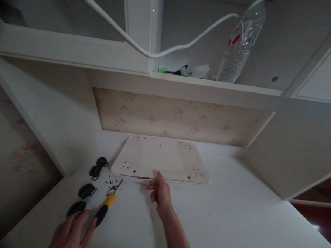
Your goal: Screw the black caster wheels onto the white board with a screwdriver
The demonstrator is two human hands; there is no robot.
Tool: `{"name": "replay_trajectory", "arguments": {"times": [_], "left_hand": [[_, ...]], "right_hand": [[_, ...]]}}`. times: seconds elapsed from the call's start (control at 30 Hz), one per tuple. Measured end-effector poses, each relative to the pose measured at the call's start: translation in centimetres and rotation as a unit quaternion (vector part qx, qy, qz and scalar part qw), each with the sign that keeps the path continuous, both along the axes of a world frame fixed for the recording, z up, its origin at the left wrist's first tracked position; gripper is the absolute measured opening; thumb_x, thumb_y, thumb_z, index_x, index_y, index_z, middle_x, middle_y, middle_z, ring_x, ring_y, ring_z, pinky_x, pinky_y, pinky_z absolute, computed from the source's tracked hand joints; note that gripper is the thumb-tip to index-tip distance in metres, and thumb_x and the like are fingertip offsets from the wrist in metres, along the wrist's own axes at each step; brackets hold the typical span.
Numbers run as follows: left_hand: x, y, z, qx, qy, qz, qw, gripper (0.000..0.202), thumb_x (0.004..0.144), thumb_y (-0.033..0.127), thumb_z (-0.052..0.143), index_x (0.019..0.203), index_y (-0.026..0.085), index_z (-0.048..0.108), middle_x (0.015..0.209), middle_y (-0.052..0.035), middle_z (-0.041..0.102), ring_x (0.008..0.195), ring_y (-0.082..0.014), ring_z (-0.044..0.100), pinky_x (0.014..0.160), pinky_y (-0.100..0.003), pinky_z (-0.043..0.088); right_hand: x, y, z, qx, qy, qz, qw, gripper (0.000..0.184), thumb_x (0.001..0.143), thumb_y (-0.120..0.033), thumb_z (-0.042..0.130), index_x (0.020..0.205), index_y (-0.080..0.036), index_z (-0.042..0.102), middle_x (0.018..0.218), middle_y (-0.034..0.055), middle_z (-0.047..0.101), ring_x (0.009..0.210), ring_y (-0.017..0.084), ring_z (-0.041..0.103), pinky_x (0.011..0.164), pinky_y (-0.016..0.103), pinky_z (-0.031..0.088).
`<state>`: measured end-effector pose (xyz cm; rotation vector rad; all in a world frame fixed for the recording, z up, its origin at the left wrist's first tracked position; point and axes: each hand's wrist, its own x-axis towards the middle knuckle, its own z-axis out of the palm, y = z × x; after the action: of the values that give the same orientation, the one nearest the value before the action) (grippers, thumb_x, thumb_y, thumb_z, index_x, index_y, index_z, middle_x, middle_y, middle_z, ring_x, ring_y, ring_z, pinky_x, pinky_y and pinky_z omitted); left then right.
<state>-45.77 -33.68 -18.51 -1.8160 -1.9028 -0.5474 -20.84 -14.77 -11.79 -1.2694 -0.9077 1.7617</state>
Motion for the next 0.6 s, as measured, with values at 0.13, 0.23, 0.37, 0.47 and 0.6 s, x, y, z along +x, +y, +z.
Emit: {"name": "replay_trajectory", "arguments": {"times": [0.13, 0.23, 0.37, 0.47, 0.6], "left_hand": [[1.0, 1.0, 0.2, -0.019, 0.034, 0.015, 0.999, 0.034, 0.097, 0.029, 0.039, 0.104, 0.023, 0.072, 0.109, -0.0108, 0.074, 0.104, -0.0306, 0.067, 0.087, -0.046, 0.057], [1.8, 1.9, -0.4, -0.009, 0.017, 0.015, 1.0, 0.035, 0.098, 0.034, 0.041, 0.106, 0.02, 0.071, 0.111, -0.0119, 0.073, 0.104, -0.0301, 0.066, 0.09, -0.045, 0.055], [2.7, 2.8, -1.4, 0.02, -0.023, 0.031, 0.999, 0.036, 0.098, 0.037, 0.042, 0.113, 0.016, 0.067, 0.111, -0.0136, 0.073, 0.102, -0.0294, 0.066, 0.091, -0.043, 0.053], [3.0, 3.1, -2.0, 0.032, -0.023, 0.037, 0.999, 0.036, 0.098, 0.035, 0.043, 0.116, 0.012, 0.064, 0.111, -0.0165, 0.071, 0.1, -0.0293, 0.066, 0.089, -0.042, 0.052], [2.7, 3.5, -3.0, 0.036, -0.019, 0.058, 0.997, 0.038, 0.099, 0.032, 0.042, 0.12, 0.007, 0.061, 0.113, -0.0191, 0.07, 0.103, -0.0302, 0.065, 0.09, -0.044, 0.051]], "right_hand": [[0.3, 0.5, -0.1, -0.024, 0.001, 0.004, 1.0, 0.058, 0.09, -0.066, 0.048, 0.073, -0.013, 0.064, 0.063, 0.0048, 0.069, 0.032, 0.005, 0.04, 0.036, 0.02, 0.022], [1.0, 0.4, 0.0, -0.035, -0.006, 0.0, 0.999, 0.06, 0.09, -0.069, 0.047, 0.074, -0.013, 0.064, 0.063, 0.0049, 0.07, 0.032, 0.005, 0.041, 0.036, 0.02, 0.021], [1.8, 0.3, -0.2, -0.039, -0.009, -0.008, 0.999, 0.058, 0.088, -0.07, 0.05, 0.077, -0.014, 0.062, 0.063, 0.0054, 0.07, 0.032, 0.006, 0.043, 0.036, 0.02, 0.023], [2.2, 0.5, -0.5, -0.031, 0.004, -0.022, 0.999, 0.056, 0.089, -0.067, 0.052, 0.078, -0.014, 0.063, 0.064, 0.0041, 0.07, 0.033, 0.006, 0.044, 0.037, 0.019, 0.026], [2.3, 1.2, -1.0, -0.037, 0.023, -0.03, 0.999, 0.057, 0.091, -0.064, 0.051, 0.076, -0.012, 0.065, 0.061, 0.0048, 0.068, 0.031, 0.006, 0.042, 0.035, 0.02, 0.024]]}}
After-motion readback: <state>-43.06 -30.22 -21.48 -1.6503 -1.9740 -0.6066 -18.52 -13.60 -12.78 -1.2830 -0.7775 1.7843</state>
